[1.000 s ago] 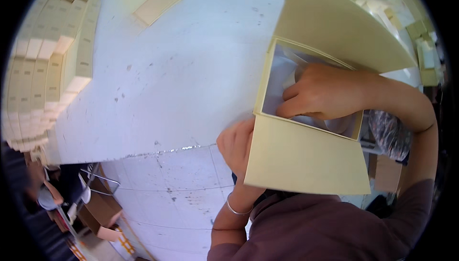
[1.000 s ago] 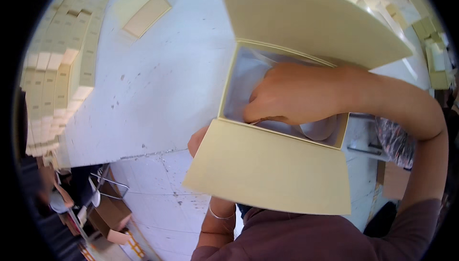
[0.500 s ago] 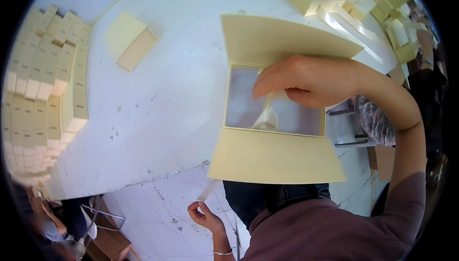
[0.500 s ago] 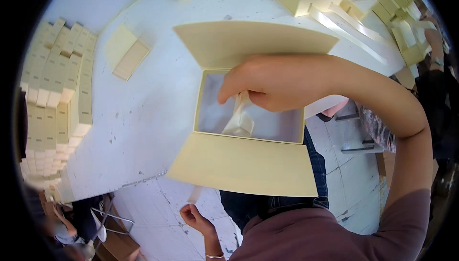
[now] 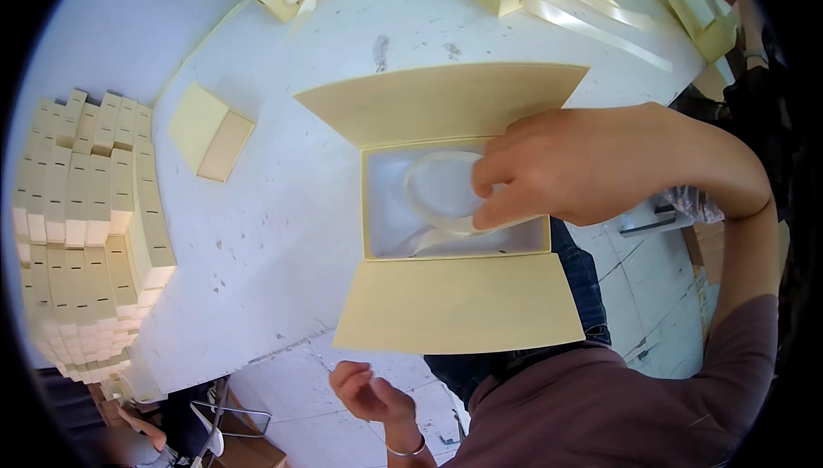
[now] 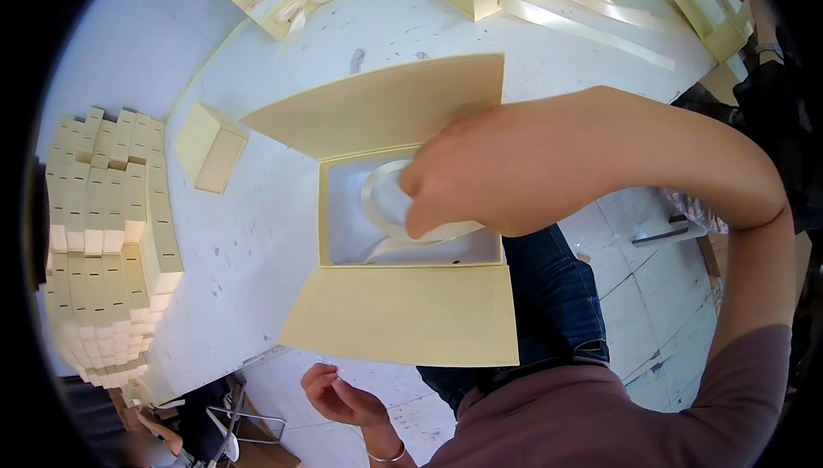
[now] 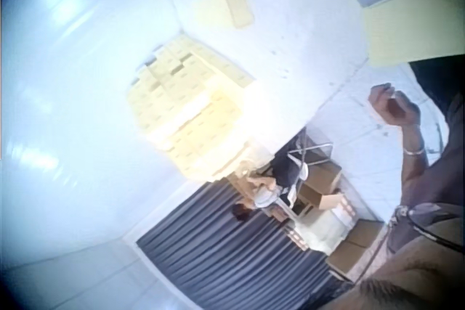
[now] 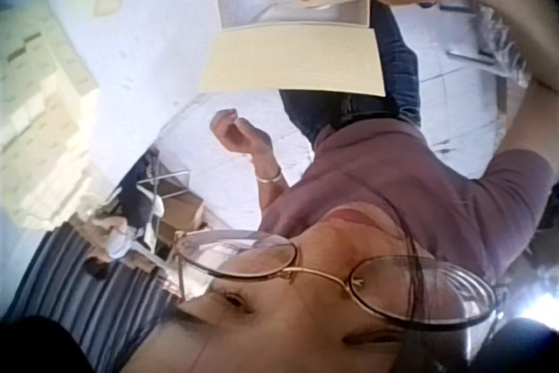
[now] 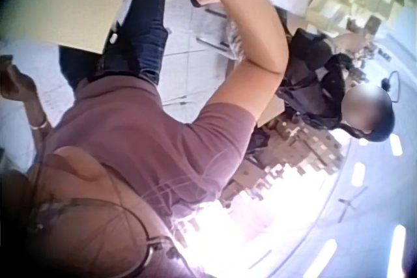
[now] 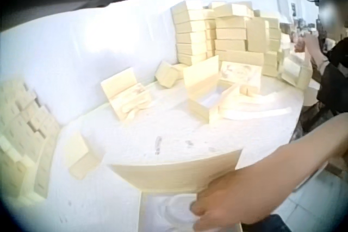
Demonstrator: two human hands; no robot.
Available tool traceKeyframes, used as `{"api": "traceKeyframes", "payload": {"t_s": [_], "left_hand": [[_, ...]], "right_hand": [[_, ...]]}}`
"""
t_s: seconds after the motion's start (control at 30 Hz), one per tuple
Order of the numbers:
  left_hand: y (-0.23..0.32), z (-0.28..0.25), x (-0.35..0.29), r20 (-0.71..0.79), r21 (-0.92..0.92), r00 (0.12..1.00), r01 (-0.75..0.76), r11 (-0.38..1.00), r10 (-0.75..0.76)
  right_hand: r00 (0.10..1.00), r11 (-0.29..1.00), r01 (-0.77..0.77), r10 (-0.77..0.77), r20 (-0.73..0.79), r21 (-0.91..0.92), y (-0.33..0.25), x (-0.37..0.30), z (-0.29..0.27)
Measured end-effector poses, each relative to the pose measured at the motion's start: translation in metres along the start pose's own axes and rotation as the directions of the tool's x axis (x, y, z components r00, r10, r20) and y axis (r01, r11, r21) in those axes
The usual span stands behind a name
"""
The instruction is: The person repeatedly picks up flat yellow cardboard boxes, opens them, inserts a white ribbon into each, and closes them. The finished boxes are placed on the table. The process is repeated continuously throughout the clip.
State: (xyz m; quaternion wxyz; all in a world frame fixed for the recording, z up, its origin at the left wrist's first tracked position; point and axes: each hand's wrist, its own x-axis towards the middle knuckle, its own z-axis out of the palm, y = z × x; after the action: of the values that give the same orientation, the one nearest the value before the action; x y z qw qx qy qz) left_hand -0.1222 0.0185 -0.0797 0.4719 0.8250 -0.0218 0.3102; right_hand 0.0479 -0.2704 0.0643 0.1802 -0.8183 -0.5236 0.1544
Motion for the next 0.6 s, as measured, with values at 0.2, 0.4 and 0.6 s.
{"api": "traceKeyframes", "payload": {"t_s": [0.2, 0.4, 0.6], "left_hand": [[0.039, 0.002, 0.022, 0.189, -0.07, 0.934, -0.295, 0.953, 0.303], [0.059, -0.009, 0.095, 0.234, -0.402, 0.774, -0.474, 0.783, 0.588], [0.112, 0.047, 0.142, 0.594, -0.067, 0.768, -0.247, 0.967, 0.237]], "right_hand": [[0.996, 0.999, -0.021, 0.024, 0.083, -0.045, 0.003, -0.013, 0.006], [0.925, 0.969, -0.202, 0.236, 0.296, -0.143, -0.006, 0.01, 0.01], [0.847, 0.318, -0.125, 0.528, -0.066, 0.94, -0.011, 0.012, 0.006]]}}
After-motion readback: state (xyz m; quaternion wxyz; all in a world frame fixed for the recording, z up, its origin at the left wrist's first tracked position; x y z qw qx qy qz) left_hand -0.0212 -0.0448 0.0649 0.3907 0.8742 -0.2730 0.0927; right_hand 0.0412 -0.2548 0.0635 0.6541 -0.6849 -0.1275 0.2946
